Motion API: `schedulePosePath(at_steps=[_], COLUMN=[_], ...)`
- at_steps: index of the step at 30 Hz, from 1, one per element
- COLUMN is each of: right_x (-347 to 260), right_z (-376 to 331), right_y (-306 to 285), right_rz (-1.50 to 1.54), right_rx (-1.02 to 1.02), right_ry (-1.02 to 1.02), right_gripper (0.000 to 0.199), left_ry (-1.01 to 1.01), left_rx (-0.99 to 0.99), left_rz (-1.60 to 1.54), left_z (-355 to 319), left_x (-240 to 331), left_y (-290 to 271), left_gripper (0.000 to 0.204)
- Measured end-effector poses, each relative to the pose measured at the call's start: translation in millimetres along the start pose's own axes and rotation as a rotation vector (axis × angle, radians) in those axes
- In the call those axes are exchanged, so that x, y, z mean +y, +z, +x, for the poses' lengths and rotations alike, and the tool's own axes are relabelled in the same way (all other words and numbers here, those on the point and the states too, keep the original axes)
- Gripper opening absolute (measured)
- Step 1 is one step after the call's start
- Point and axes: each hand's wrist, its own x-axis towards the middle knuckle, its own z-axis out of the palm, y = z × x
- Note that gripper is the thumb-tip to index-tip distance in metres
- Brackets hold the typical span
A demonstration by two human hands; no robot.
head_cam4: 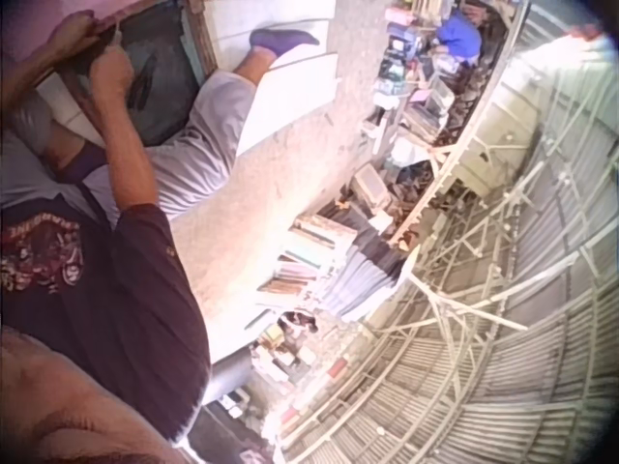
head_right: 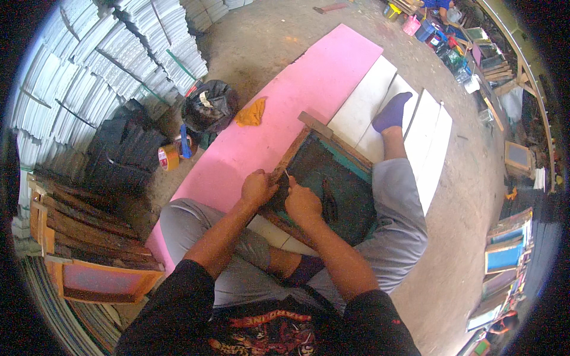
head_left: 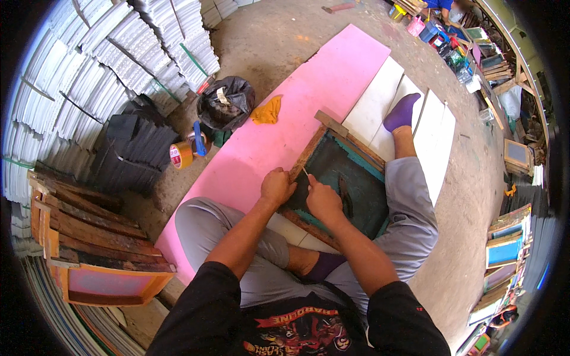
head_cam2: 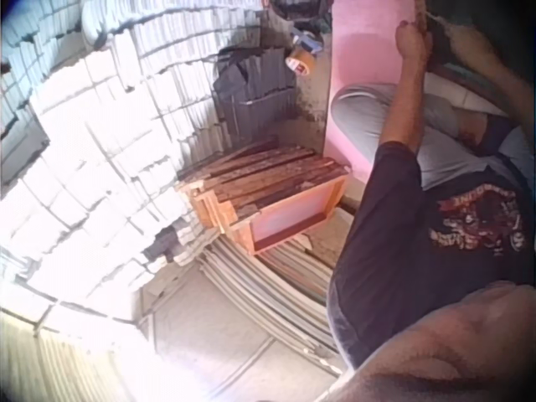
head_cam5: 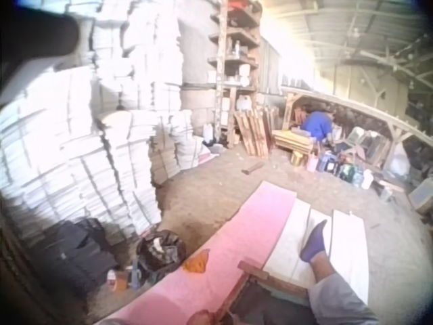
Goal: The person sits on the floor and uses a small metal tool to scrape and pry along the edges of a wooden screen frame. They work methodically along the frame's perimeter, removing material from the joints and edges.
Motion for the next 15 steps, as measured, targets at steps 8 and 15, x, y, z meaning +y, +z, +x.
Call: schedulePosePath(at_steps=[8, 15], right_x=[13.9, 20.6], right_z=[-1.4, 2.3], right_y=[2.8, -14.4], right_rz=[0.162, 0.853], right_rx=[0.048, -0.346], right_ry=[-0.093, 0.353], right_gripper=[0.043, 0.046], left_ry=[0.004, -0.024], left_rx=[0.003, -0.044], left_rz=[0.000, -0.022], left_z=[-1.6, -3.0], left_x=[-2.7, -2.3], left_y=[-3.5, -7.3], left_gripper=[0.035, 0.037])
